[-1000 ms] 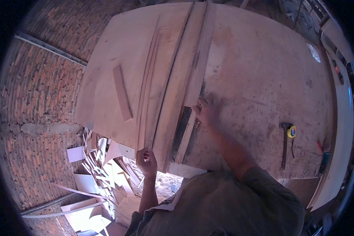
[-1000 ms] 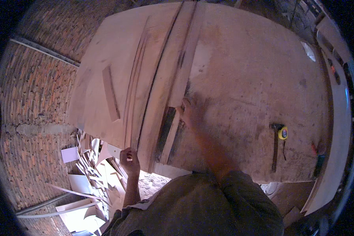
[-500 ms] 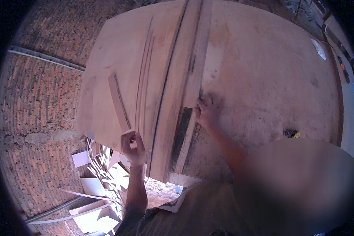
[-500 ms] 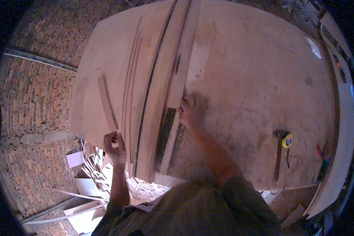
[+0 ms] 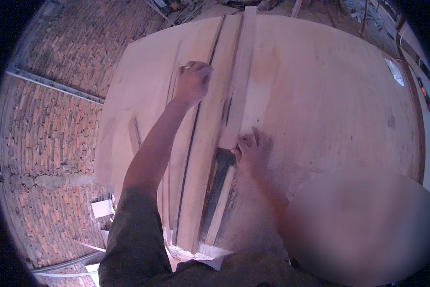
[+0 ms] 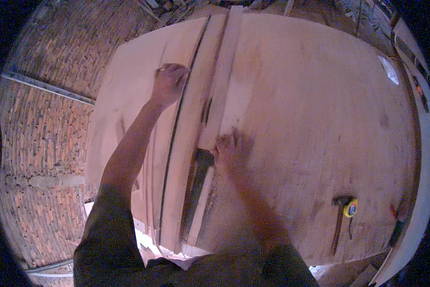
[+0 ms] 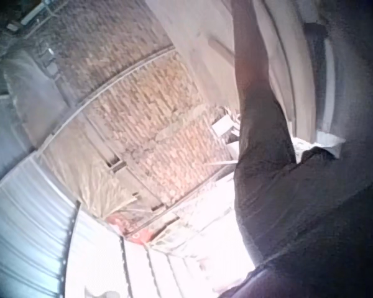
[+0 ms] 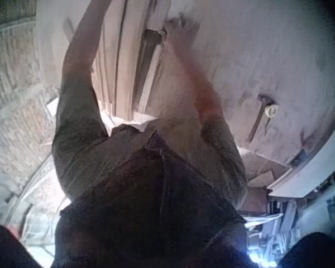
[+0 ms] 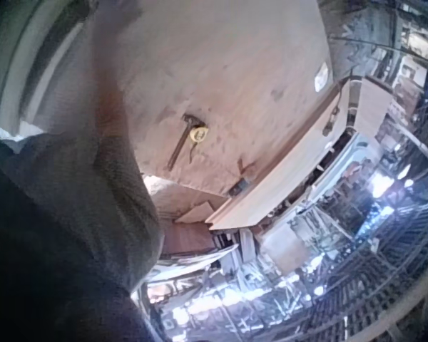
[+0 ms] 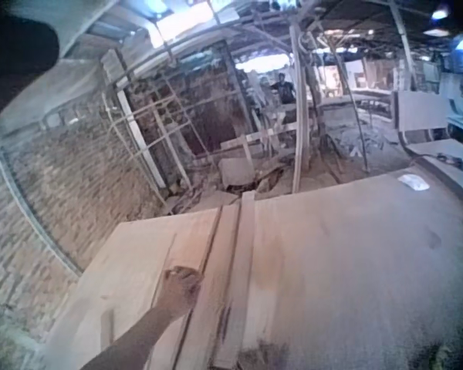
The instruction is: The person cuts several thin strips of wood using a table saw, then moves across the workshop and handles more wood pieces.
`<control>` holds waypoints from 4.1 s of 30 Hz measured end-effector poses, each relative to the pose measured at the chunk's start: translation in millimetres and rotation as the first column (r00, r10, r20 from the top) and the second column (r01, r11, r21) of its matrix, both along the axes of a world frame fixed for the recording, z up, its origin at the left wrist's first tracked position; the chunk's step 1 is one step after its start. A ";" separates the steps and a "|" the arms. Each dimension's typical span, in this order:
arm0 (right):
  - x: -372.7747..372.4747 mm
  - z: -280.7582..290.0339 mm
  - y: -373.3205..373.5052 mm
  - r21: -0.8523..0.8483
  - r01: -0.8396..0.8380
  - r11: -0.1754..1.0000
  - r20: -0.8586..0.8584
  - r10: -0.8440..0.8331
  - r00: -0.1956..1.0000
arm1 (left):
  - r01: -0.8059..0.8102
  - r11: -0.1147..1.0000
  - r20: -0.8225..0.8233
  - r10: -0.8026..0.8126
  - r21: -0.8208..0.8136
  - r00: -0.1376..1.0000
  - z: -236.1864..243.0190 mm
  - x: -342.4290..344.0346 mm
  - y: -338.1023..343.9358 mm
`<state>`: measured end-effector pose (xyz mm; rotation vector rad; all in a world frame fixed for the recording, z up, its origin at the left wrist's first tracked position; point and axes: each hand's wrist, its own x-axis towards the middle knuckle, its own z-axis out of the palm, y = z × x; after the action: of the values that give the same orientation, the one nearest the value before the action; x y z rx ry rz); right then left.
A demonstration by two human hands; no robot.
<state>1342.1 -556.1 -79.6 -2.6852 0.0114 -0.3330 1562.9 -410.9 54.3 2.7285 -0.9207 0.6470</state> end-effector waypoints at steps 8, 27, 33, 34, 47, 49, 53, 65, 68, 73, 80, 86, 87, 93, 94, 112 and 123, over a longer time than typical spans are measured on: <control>10.6 2.2 -3.6 0.127 0.010 0.992 -0.056 -0.003 0.998 | 0.121 0.931 -0.226 -0.043 0.345 0.973 -90.2 101.7 -57.5; 53.4 -11.5 -16.0 0.117 0.029 0.993 -0.048 -0.024 0.999 | 0.104 0.848 -0.195 0.000 0.520 0.981 -129.9 134.3 -64.5; 62.7 -17.7 -14.6 0.087 0.080 0.993 -0.032 -0.078 0.996 | 0.166 0.818 -0.242 -0.034 0.551 0.970 -143.8 150.3 -65.9; 71.8 -23.0 -15.1 0.071 0.142 0.987 -0.086 -0.136 0.987 | 0.156 0.786 -0.232 -0.017 0.598 0.972 -147.4 153.0 -69.1; 170.0 -12.8 -102.5 -0.170 0.324 0.931 -0.031 -0.334 0.942 | 0.007 0.752 -0.207 0.172 0.659 0.963 -125.7 115.1 -87.6; 179.1 -5.9 -103.2 -0.151 0.277 0.949 -0.036 -0.285 0.958 | 0.010 0.732 -0.192 0.166 0.681 0.967 -125.5 121.5 -83.0; 197.3 -5.7 -105.9 -0.180 0.215 0.960 -0.057 -0.229 0.972 | -0.035 0.651 -0.127 0.200 0.758 0.971 -130.4 134.4 -93.3; 249.7 -35.4 -118.0 0.036 0.268 0.963 -0.026 -0.267 0.963 | -0.025 0.621 -0.112 0.181 0.783 0.977 -144.2 242.2 -136.3; 245.5 -27.2 -112.8 0.112 0.256 0.960 -0.025 -0.255 0.967 | -0.012 0.524 -0.050 0.104 0.851 0.993 -152.5 284.4 -115.9; 249.2 -36.4 -115.2 0.190 0.324 0.927 0.051 -0.339 0.939 | 0.089 0.765 -0.110 -0.025 0.638 0.994 -154.6 282.6 -122.0; 249.8 -36.8 -118.1 0.204 0.363 0.909 0.040 -0.378 0.925 | 0.101 0.777 -0.095 -0.054 0.621 0.994 -137.7 264.6 -134.9; 247.7 -28.5 -118.2 0.226 0.368 0.902 0.061 -0.390 0.919 | 0.134 0.803 -0.135 -0.068 0.580 0.989 -121.5 268.1 -128.7; 247.4 -24.9 -115.0 0.227 0.358 0.906 0.066 -0.381 0.922 | 0.111 0.773 -0.099 -0.062 0.624 0.993 -112.3 269.5 -123.6; 253.6 -30.6 -109.9 0.258 0.324 0.910 0.023 -0.340 0.940 | -0.044 0.980 -0.426 0.124 0.192 0.896 -36.8 221.0 -55.0; 251.6 -26.9 -106.0 0.322 0.338 0.884 0.023 -0.364 0.931 | -0.053 0.981 -0.362 0.119 0.188 0.924 -19.3 205.6 -32.6; -152.6 -18.1 -103.5 0.653 0.401 0.642 -0.405 -0.152 0.902 | -0.383 0.916 -0.304 0.334 -0.117 0.892 -121.8 -221.1 401.3; -302.7 68.5 35.4 0.759 0.648 0.064 -0.606 0.433 0.668 | -0.524 0.526 -0.666 -0.113 -0.670 0.737 -59.5 -455.2 182.1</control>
<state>1039.3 -520.7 -11.1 -1.0662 0.5521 0.6402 1107.7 -228.8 -5.2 1.8883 0.0050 0.0503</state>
